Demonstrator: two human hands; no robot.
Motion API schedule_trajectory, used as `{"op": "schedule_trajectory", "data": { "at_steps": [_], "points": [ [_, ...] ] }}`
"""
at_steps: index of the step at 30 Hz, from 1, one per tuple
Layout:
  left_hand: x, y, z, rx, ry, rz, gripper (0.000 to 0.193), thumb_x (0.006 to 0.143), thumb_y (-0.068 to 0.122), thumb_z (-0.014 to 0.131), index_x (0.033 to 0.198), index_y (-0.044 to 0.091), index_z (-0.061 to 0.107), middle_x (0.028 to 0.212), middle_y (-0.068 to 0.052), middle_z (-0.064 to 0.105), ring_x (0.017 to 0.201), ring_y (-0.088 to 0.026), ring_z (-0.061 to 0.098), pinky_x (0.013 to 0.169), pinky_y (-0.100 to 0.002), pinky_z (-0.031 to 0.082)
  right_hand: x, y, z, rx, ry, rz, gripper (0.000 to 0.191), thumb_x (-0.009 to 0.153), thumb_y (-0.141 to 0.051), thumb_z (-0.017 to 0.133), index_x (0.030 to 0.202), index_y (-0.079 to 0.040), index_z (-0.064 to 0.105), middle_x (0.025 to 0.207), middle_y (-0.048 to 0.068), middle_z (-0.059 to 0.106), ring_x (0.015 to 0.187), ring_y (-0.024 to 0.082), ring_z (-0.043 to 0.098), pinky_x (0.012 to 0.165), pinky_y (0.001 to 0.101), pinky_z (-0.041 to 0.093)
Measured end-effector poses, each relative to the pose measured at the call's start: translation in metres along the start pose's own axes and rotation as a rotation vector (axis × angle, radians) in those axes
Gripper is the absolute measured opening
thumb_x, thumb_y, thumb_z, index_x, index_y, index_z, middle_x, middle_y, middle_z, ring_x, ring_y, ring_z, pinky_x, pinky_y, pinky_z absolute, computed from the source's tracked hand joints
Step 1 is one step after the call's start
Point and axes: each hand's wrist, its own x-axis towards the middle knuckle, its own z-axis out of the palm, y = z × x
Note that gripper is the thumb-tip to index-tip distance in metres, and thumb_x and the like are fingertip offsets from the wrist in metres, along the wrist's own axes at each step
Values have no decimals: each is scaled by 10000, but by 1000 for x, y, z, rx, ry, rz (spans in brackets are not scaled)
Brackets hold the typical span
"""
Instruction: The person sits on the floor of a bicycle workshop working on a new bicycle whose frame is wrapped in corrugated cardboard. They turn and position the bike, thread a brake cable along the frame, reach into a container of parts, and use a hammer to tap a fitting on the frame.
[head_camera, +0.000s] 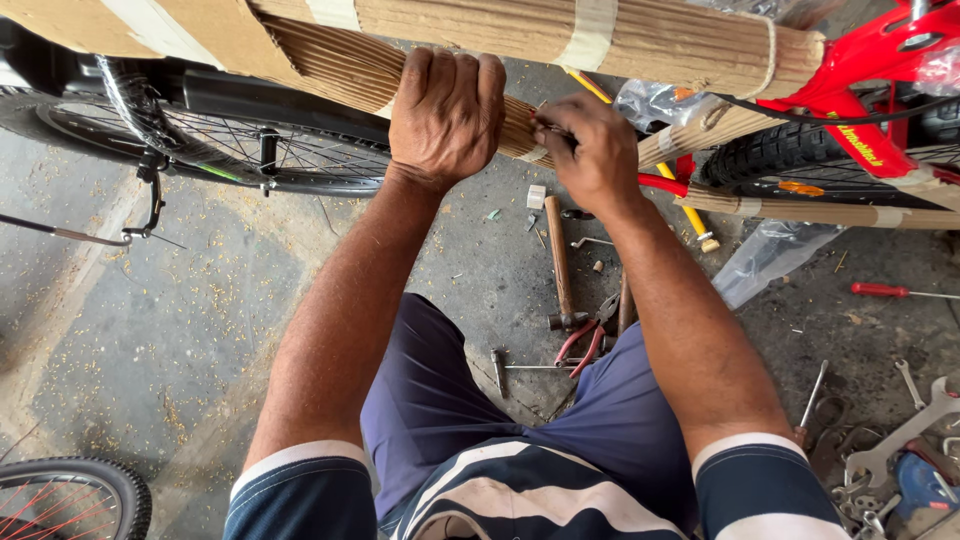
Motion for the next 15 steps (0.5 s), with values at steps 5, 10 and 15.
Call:
{"op": "schedule_trajectory", "data": {
  "at_steps": [5,10,15],
  "points": [
    [0,0,-1,-1,-22,-7,221,1011,240,554,1085,33,565,915,-92,588,932,-276,570,1031,-428,378,9,-3,-2,-51,-59,-52,105,917,-65,748,997,-30,690,934,121,684,825,258,696,704,396,555],
    [-1,0,-3,-6,12,3,212,1014,217,538,1089,21,565,945,-96,595,953,-269,570,1044,-421,373,3,-7,3,-214,-127,-143,168,851,-85,724,907,13,600,861,153,597,687,251,602,548,378,496],
    [-1,0,-2,19,29,2,244,997,240,541,1095,18,566,958,-104,609,961,-270,576,1045,-422,373,-11,-1,-9,-286,-366,118,185,914,-139,699,795,-40,598,736,85,585,559,205,563,477,384,480]
  ]
}}
